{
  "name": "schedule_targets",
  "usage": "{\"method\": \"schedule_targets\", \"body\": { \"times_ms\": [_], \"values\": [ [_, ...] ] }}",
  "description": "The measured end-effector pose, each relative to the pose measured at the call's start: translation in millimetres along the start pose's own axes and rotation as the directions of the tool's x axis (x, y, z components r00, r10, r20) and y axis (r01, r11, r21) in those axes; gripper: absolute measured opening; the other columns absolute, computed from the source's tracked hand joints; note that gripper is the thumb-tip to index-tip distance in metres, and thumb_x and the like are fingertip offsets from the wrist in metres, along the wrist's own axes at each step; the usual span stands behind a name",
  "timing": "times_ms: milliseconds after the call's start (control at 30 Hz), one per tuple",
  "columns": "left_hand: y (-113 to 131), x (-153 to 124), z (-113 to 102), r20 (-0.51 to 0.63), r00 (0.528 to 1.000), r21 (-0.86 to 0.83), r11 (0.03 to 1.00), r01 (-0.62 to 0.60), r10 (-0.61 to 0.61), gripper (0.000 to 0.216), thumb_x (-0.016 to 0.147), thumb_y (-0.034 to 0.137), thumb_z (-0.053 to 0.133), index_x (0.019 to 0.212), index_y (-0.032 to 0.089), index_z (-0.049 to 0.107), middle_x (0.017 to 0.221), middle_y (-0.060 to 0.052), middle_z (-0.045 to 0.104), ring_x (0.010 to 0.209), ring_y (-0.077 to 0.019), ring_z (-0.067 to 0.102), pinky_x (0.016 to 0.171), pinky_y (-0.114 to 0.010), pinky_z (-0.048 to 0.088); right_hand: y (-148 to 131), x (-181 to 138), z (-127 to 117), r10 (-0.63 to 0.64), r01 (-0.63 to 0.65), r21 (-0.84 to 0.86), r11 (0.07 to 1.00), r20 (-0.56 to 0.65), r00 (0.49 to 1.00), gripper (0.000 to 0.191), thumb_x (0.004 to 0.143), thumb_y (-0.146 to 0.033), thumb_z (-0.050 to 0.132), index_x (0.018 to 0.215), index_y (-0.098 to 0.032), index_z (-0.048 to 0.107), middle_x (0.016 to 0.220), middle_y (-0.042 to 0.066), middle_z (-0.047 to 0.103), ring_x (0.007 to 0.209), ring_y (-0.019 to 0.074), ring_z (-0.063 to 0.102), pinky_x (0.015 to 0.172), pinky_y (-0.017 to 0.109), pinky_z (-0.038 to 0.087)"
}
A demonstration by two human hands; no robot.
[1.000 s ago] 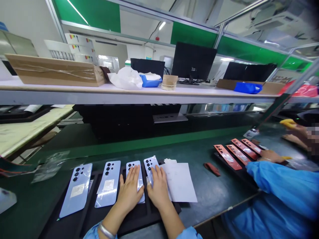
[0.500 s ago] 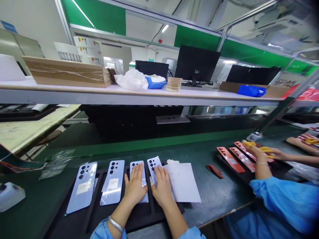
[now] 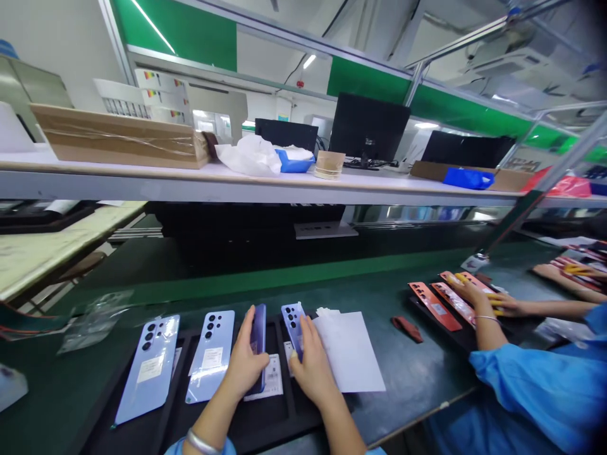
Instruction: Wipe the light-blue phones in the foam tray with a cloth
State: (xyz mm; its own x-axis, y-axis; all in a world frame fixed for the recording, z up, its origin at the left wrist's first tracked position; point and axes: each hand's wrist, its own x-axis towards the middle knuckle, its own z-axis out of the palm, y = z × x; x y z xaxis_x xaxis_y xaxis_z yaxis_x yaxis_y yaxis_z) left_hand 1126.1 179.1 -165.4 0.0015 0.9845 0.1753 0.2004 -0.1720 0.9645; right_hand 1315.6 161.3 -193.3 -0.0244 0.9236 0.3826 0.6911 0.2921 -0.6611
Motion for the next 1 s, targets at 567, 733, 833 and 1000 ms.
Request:
{"method": "schedule_targets", "body": {
  "times_ms": [567, 733, 833, 1000],
  "values": [
    [-8.6, 4.0, -33.5, 0.055, 0.995, -0.412, 0.905, 0.103, -0.088, 0.116, 0.045, 0.018, 0.047, 0.158, 0.020, 0.016, 0.161, -0.002, 0.030, 0.148, -0.0266, 0.024, 0.120, -0.038, 0.031, -9.7, 24.4, -46.4, 0.214, -0.224, -0.217, 0.950, -0.070, 0.974, 0.058, 0.092, -0.038, 0.035, 0.135, -0.007, 0.058, 0.095, 0.015, 0.075, 0.077, 0.0278, 0.072, 0.074, 0.039, 0.057],
    [-3.3, 4.8, -31.4, 0.043, 0.992, -0.479, 0.869, 0.124, -0.118, 0.116, 0.044, 0.016, 0.047, 0.156, 0.018, 0.019, 0.160, -0.002, 0.031, 0.149, -0.0257, 0.022, 0.122, -0.038, 0.026, -40.3, 31.0, -34.4, 0.185, -0.197, -0.088, 0.976, -0.129, 0.974, 0.059, 0.095, -0.038, 0.037, 0.142, -0.005, 0.049, 0.088, 0.011, 0.076, 0.066, 0.0205, 0.070, 0.060, 0.028, 0.054],
    [0.6, 4.9, -30.5, 0.038, 0.990, -0.480, 0.866, 0.139, -0.138, 0.117, 0.043, 0.016, 0.047, 0.156, 0.017, 0.019, 0.161, -0.002, 0.030, 0.149, -0.0258, 0.021, 0.122, -0.037, 0.025, -61.3, 31.1, -12.4, 0.144, -0.151, -0.074, 0.986, -0.099, 0.985, 0.058, 0.096, -0.036, 0.035, 0.143, -0.004, 0.048, 0.092, 0.012, 0.076, 0.067, 0.0210, 0.071, 0.062, 0.029, 0.056],
    [1.9, 3.5, -27.7, 0.038, 0.992, -0.477, 0.870, 0.121, -0.117, 0.114, 0.045, 0.015, 0.048, 0.156, 0.018, 0.020, 0.161, -0.003, 0.030, 0.149, -0.0274, 0.021, 0.122, -0.038, 0.026, -83.4, 24.0, 23.0, 0.052, -0.052, -0.088, 0.995, 0.001, 0.999, 0.056, 0.095, -0.030, 0.034, 0.140, -0.001, 0.051, 0.108, 0.018, 0.073, 0.084, 0.0264, 0.074, 0.074, 0.035, 0.059]
  ]
}}
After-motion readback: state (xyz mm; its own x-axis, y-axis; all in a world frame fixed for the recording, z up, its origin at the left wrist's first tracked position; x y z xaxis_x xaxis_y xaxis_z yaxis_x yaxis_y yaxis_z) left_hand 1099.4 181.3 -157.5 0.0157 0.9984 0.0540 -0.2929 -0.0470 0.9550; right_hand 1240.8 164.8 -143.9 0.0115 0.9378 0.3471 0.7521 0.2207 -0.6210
